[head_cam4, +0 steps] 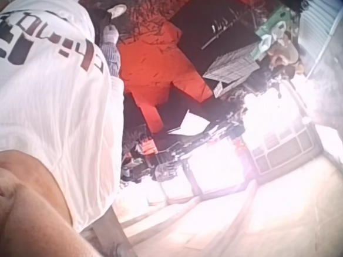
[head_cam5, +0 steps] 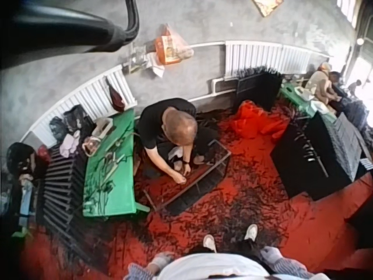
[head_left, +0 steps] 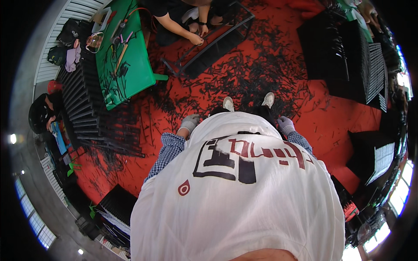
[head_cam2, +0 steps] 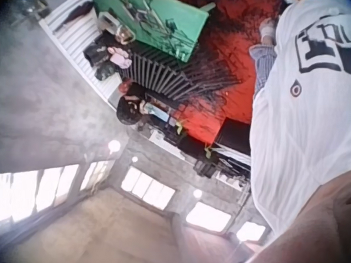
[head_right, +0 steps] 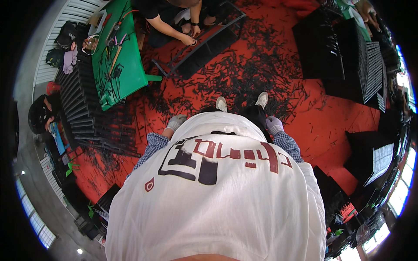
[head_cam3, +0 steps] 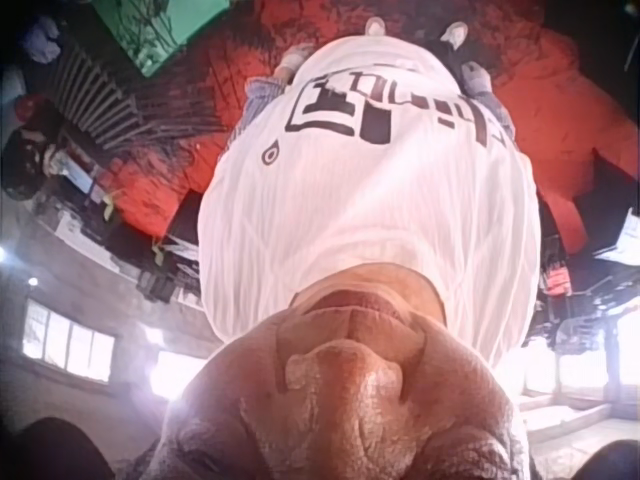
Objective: The person assists a coworker with weaving and securing synthetic strips onto a metal frame by hand, holding the frame and pulling the strips while the coworker attaches them using a tool.
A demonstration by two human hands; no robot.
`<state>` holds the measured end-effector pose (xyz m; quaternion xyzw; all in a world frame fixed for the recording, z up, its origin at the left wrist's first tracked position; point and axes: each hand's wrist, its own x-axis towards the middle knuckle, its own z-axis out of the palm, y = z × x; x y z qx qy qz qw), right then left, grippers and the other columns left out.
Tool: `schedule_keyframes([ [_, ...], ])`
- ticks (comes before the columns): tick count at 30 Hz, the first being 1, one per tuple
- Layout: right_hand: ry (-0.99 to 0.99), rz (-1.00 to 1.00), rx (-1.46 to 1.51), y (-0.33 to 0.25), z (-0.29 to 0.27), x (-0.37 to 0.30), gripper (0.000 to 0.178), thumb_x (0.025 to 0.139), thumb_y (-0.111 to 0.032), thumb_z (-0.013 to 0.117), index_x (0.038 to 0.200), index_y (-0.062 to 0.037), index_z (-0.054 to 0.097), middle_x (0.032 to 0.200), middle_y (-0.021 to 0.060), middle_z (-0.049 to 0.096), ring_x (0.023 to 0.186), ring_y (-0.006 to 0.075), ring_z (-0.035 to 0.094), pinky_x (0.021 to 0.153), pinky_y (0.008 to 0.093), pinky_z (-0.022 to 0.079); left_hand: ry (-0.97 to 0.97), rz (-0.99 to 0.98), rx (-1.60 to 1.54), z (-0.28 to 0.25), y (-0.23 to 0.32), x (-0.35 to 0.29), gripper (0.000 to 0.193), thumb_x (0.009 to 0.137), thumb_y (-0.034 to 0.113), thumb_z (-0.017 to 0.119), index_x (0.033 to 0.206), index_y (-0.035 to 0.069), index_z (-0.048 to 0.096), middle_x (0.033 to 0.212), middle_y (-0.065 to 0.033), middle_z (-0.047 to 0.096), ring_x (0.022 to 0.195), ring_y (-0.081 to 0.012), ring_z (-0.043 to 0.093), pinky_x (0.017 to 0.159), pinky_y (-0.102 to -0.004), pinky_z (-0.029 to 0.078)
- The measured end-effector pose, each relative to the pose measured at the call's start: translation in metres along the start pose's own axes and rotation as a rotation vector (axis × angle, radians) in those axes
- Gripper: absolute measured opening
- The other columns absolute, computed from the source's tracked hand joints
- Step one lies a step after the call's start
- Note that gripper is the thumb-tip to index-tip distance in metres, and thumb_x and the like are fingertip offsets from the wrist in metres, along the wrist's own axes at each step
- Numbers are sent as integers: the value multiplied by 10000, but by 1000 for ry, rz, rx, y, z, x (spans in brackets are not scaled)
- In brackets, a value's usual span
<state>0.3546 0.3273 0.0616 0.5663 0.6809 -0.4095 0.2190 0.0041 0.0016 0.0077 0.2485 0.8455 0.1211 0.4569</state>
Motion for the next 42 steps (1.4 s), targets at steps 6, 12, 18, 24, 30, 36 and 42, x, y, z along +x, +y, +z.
schedule_keyframes([
  [6,3,-51,-38,6,3,4,292,831,-296,532,980,-59,618,915,199,629,893,330,602,785,382,463,-20,-34,-63,6,-9,3,344,812,309,501,1090,146,622,1085,-128,611,970,-296,594,842,-370,468],
  [12,-4,-64,-65,16,9,14,282,826,-292,534,966,-60,614,917,197,627,891,332,600,786,382,463,-28,-16,9,8,-11,8,370,817,332,463,1108,158,613,1090,-135,606,994,-316,577,857,-382,459],
  [18,8,-85,-98,20,11,18,273,824,-289,535,960,-67,616,918,187,631,893,321,603,794,378,466,-71,-81,-56,5,-6,7,396,818,321,453,1143,142,593,1145,-133,581,1034,-320,555,891,-383,440],
  [24,33,-122,-129,35,18,29,266,820,-289,538,959,-78,622,917,176,635,898,309,607,798,370,467,-78,-65,18,7,-8,8,394,823,326,448,1143,148,594,1153,-133,576,1039,-320,552,891,-380,441],
  [30,37,-128,-128,39,20,30,259,816,-283,537,955,-81,621,913,172,635,886,310,609,792,373,468,-76,-63,8,12,-15,12,384,818,321,467,1132,144,601,1144,-125,586,1026,-316,564,878,-376,453],
  [36,53,-146,-137,43,23,30,260,821,-290,532,950,-81,616,907,176,630,879,320,604,778,386,468,-150,-160,-32,1,1,5,406,849,340,449,1178,136,571,1262,-73,519,1146,-238,495,977,-306,378],
  [42,40,-148,-130,40,22,27,262,825,-295,530,951,-83,617,915,173,630,885,321,601,778,387,468,-74,-84,-25,-1,3,-1,363,825,302,485,1125,138,608,1147,-118,587,1025,-291,570,870,-352,457],
])
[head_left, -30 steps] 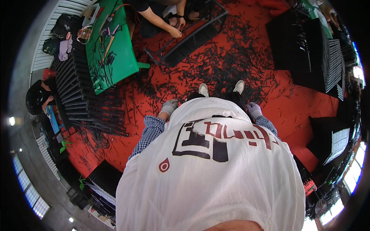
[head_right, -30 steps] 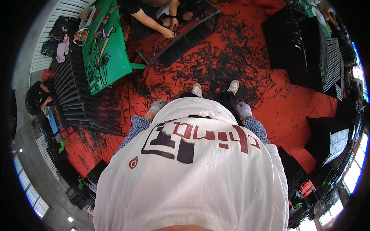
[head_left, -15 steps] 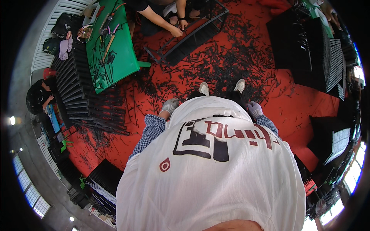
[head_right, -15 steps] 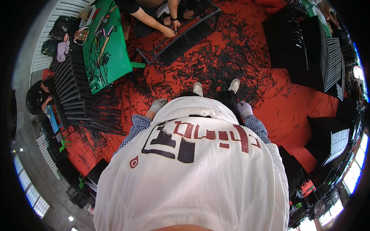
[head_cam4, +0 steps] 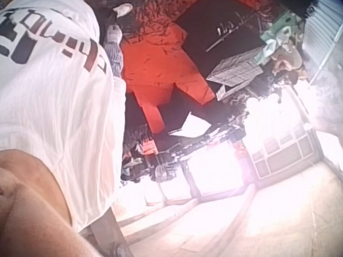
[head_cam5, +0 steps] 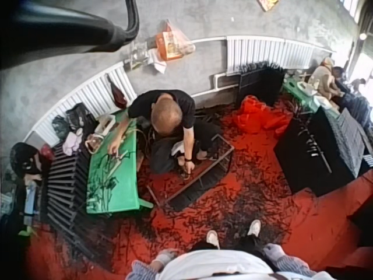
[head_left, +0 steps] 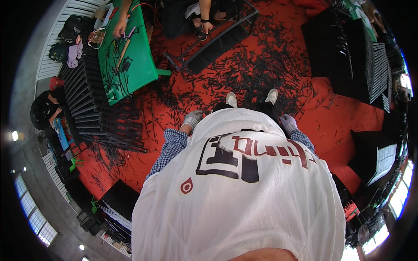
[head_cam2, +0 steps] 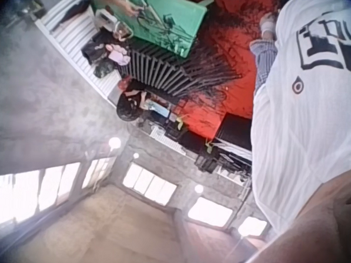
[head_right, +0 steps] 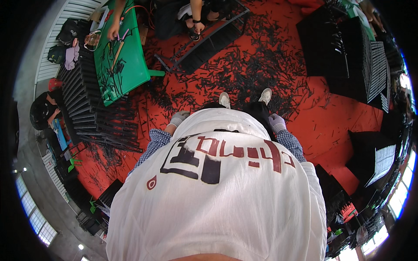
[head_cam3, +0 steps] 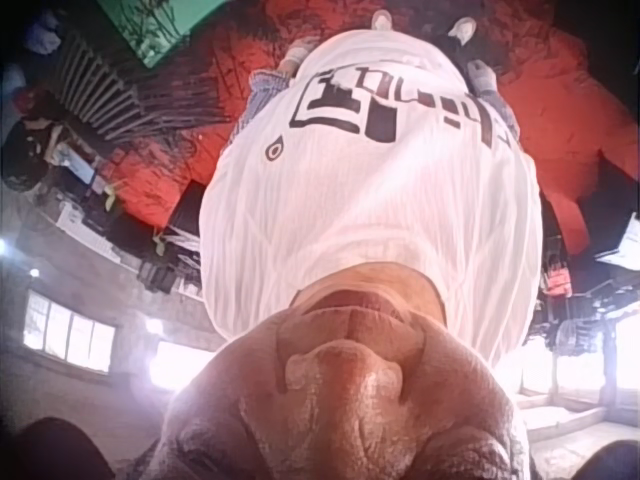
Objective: The person assists a coworker with weaving and securing synthetic strips onto a metal frame by hand, holding the frame and pulling the strips while the coworker attaches them using a tool.
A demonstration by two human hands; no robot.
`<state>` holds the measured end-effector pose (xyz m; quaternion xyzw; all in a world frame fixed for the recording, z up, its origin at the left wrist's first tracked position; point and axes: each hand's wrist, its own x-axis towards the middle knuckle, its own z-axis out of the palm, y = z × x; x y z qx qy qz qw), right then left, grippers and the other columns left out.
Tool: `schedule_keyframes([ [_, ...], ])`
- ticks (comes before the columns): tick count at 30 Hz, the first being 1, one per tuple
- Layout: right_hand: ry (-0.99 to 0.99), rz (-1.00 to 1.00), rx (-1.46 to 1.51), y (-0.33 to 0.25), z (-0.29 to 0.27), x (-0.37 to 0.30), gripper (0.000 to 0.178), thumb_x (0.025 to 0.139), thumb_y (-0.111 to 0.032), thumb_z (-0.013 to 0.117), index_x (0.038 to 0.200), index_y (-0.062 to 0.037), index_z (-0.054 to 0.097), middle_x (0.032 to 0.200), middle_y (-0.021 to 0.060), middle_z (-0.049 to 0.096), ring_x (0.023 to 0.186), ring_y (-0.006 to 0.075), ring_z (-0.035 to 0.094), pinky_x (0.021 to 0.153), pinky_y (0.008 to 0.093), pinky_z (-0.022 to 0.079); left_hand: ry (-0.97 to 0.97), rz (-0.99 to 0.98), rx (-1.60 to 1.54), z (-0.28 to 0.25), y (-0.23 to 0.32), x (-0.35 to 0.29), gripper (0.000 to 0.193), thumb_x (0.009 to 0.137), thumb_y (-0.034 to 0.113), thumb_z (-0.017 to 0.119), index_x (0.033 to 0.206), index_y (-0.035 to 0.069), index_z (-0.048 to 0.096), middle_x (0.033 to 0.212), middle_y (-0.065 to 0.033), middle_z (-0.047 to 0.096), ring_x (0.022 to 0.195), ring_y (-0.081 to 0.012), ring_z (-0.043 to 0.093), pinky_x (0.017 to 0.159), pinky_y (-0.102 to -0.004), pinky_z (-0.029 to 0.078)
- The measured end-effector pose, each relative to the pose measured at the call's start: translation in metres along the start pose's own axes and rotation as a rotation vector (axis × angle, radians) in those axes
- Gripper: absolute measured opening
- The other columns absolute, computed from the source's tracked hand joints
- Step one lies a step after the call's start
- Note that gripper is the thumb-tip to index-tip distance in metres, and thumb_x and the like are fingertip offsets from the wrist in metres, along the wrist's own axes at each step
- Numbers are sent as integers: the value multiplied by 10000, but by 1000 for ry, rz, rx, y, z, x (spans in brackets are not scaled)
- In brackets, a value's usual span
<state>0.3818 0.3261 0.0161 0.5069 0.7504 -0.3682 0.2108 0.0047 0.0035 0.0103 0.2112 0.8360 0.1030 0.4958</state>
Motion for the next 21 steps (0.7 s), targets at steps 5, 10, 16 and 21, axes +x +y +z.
schedule_keyframes([
  [5,2,-10,-22,1,1,1,265,823,-301,532,953,-87,619,912,171,632,883,318,602,780,385,468,-38,-11,22,1,-1,0,392,839,341,469,1141,127,597,1213,-85,555,1107,-244,524,952,-310,398],
  [10,-5,10,-7,-1,0,-1,268,821,-308,534,954,-92,622,911,169,635,888,315,604,790,381,467,-57,-1,74,0,-1,3,391,846,333,446,1145,126,588,1218,-80,550,1112,-243,516,955,-311,392],
  [16,-14,23,1,-3,-2,-3,272,822,-309,532,963,-95,622,930,167,636,909,317,601,805,376,464,-56,65,179,6,-10,10,395,857,342,423,1151,128,579,1228,-75,542,1119,-240,509,961,-314,387],
  [21,-8,27,-20,-7,-4,-5,272,826,-303,530,967,-86,616,933,179,630,910,321,599,807,375,463,-67,22,174,0,-1,7,406,865,364,416,1168,145,573,1237,-71,537,1117,-239,513,961,-315,391],
])
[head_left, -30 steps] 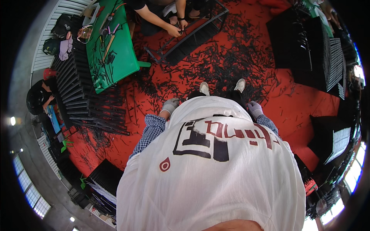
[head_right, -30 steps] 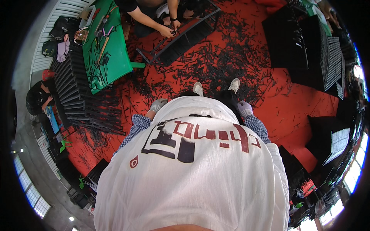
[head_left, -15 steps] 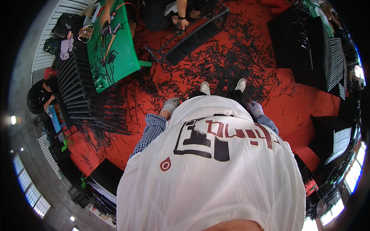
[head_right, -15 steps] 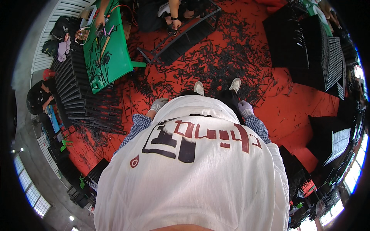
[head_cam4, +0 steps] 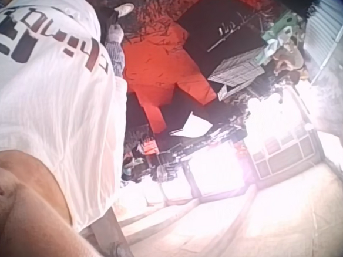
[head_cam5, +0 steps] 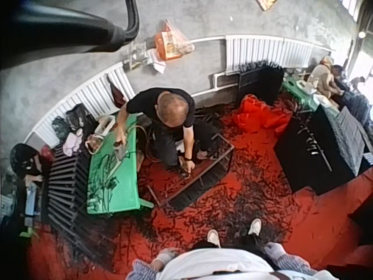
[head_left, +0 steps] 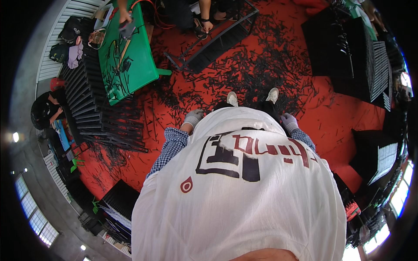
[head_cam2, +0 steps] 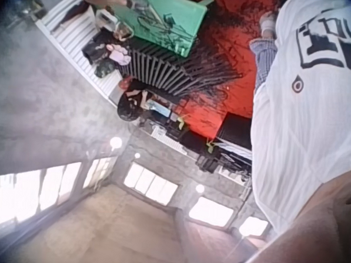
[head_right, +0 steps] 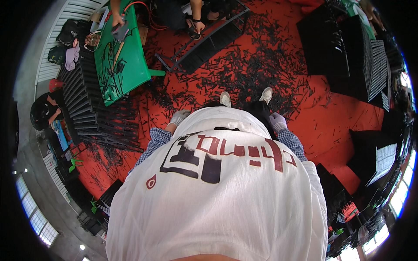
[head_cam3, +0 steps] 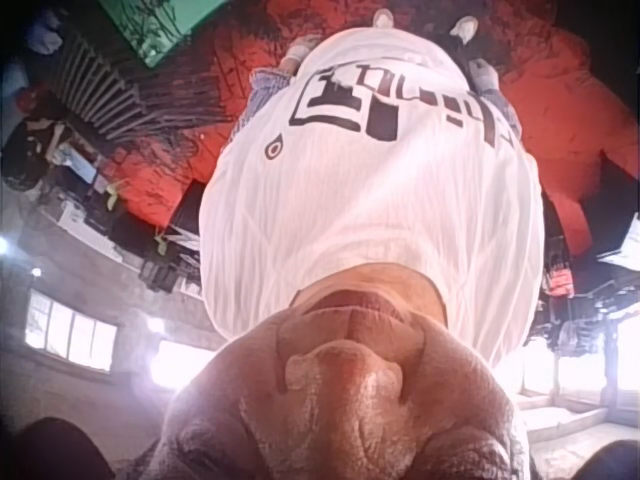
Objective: The person assists a coworker with weaving and securing synthetic strips onto a metal frame by hand, holding the frame and pulling the strips while the coworker attaches them using a tool.
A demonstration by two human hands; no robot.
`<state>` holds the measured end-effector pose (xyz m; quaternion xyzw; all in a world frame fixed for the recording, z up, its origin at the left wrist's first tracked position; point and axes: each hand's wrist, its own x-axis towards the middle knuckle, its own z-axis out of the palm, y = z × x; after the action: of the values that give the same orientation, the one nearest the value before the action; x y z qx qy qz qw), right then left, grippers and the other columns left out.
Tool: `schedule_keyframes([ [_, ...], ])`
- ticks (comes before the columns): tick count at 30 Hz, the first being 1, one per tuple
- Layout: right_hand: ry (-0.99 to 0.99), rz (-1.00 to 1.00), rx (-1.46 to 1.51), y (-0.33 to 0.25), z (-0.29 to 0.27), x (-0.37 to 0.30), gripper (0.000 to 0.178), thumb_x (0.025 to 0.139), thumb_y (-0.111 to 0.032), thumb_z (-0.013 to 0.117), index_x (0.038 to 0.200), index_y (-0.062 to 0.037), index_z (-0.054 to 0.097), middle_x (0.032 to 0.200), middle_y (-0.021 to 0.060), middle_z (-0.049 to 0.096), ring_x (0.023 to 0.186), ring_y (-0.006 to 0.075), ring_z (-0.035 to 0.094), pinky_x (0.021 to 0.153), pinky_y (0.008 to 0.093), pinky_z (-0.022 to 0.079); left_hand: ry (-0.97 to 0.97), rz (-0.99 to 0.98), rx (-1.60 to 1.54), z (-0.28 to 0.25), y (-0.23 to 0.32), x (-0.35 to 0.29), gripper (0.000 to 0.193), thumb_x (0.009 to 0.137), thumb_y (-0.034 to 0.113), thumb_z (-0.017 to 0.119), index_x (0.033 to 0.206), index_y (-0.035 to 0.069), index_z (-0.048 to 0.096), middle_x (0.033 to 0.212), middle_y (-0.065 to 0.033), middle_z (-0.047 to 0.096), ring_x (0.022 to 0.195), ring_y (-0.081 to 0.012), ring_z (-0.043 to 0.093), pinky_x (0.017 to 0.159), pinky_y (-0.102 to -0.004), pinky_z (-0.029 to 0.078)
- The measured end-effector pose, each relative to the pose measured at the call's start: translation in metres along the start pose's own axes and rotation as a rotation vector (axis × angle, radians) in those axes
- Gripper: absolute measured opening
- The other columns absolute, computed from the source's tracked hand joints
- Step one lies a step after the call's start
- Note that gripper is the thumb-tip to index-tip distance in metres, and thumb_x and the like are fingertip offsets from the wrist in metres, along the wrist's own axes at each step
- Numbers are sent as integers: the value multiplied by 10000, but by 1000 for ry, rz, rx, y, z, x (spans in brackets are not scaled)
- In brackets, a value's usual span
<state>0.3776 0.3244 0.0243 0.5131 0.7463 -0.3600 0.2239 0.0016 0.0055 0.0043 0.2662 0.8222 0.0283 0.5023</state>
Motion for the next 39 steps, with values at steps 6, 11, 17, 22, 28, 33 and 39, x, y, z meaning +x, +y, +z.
schedule_keyframes([
  [6,-13,24,12,-9,-6,-1,273,826,-297,534,971,-79,612,926,181,629,907,325,598,800,382,464,7,-32,-128,-8,6,-6,358,864,260,443,1172,136,576,1226,-93,541,1088,-277,531,922,-339,426],
  [11,-39,57,75,-17,-14,-6,262,827,-282,532,967,-75,612,921,180,629,904,323,599,797,386,465,-3,-76,-160,-10,10,-9,413,862,382,414,1176,165,573,1244,-62,532,1126,-233,512,964,-316,392],
  [17,-58,85,88,-25,-19,-9,258,829,-270,526,970,-73,612,927,173,632,911,318,598,805,381,464,7,-69,-152,-4,5,-7,397,862,368,430,1166,160,581,1236,-67,538,1120,-239,515,958,-309,397],
  [22,-55,81,87,-17,-14,-6,260,831,-277,527,972,-77,614,934,170,633,913,316,599,808,377,464,-11,-74,-123,-14,21,-17,355,867,248,458,1181,125,569,1239,-90,535,1093,-259,531,934,-323,418],
  [28,-18,24,28,-1,-2,1,272,829,-301,536,974,-86,617,937,168,634,912,312,600,805,369,465,-7,-21,-50,-8,9,-8,371,869,296,448,1182,140,570,1248,-70,530,1107,-244,525,945,-314,412],
  [33,-6,-20,7,7,4,5,281,826,-315,538,973,-89,618,937,166,635,915,311,600,804,368,465,-3,-45,-83,-2,3,0,386,869,353,443,1169,153,581,1233,-63,543,1109,-236,528,948,-303,407],
  [39,-3,-7,14,6,5,2,286,828,-315,531,988,-94,618,937,167,637,914,308,602,806,367,465,-26,-90,-145,-7,10,-6,387,872,361,438,1169,158,580,1230,-66,544,1110,-238,527,950,-302,406],
])
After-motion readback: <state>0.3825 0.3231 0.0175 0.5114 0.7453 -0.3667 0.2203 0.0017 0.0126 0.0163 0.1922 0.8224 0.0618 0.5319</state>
